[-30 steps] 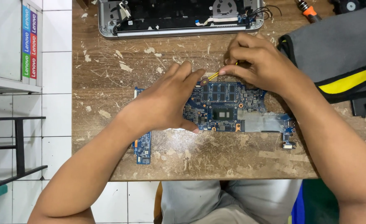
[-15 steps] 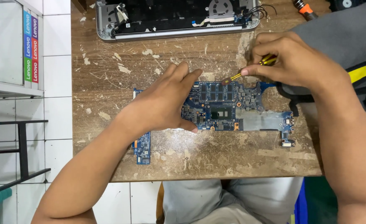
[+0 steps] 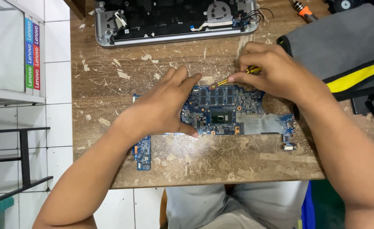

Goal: Using a small tool to carefully seat or adjust a connector on a laptop motherboard during a repair.

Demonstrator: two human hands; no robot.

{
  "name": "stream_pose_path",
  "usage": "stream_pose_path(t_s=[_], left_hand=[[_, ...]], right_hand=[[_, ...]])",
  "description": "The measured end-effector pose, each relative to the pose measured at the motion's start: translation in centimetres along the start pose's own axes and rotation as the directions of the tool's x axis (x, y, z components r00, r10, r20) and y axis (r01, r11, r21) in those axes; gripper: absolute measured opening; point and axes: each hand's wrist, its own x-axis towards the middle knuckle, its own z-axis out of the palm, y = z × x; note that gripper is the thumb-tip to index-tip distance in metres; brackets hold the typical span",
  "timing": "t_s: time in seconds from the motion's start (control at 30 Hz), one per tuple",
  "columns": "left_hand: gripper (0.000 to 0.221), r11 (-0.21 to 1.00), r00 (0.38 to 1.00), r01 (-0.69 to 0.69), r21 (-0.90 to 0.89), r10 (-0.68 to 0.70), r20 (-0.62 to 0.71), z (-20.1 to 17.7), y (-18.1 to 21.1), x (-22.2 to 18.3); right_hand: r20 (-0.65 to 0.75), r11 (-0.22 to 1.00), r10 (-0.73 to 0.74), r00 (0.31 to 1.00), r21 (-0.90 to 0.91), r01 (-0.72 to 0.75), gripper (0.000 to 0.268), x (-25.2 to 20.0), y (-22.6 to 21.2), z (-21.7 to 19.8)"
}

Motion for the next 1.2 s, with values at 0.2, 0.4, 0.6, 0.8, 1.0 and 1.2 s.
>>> stream_pose_path(t_s=[0.2, 0.4, 0.6, 0.8, 1.0, 1.2], left_hand=[[0.129, 1.0, 1.0, 0.007, 0.021, -0.007, -0.003, 0.0, -0.1, 0.1], [0.113, 0.997, 0.996, -0.07, 0.009, 0.071, -0.053, 0.1, -0.4, 0.0], [0.111, 0.995, 0.994, -0.096, 0.012, 0.097, -0.05, -0.1, -0.4, -0.1], [0.105, 0.992, 0.988, -0.127, 0.023, 0.129, -0.081, -0.1, -0.5, -0.1], [0.102, 0.989, 0.985, -0.147, 0.024, 0.148, -0.091, 0.1, -0.7, 0.0], [0.102, 0.99, 0.987, -0.136, 0.041, 0.139, -0.079, -0.1, -0.4, -0.1]], right_hand=[[-0.037, 0.999, 0.041, 0.998, 0.006, -0.041, 0.027, 0.1, -0.3, 1.0], [-0.035, 0.999, -0.001, 0.999, -0.04, -0.001, 0.029, 0.3, 0.3, 0.7], [-0.047, 0.995, -0.004, 0.999, -0.097, -0.001, 0.031, 0.2, 0.5, 1.0], [-0.046, 0.992, 0.0, 0.999, -0.124, -0.006, 0.031, 0.3, 0.6, 1.1], [-0.054, 0.991, -0.01, 0.998, -0.136, 0.003, 0.03, 0.3, 0.7, 1.2], [-0.061, 0.991, -0.019, 0.998, -0.13, 0.011, 0.031, 0.3, 0.5, 1.2]])
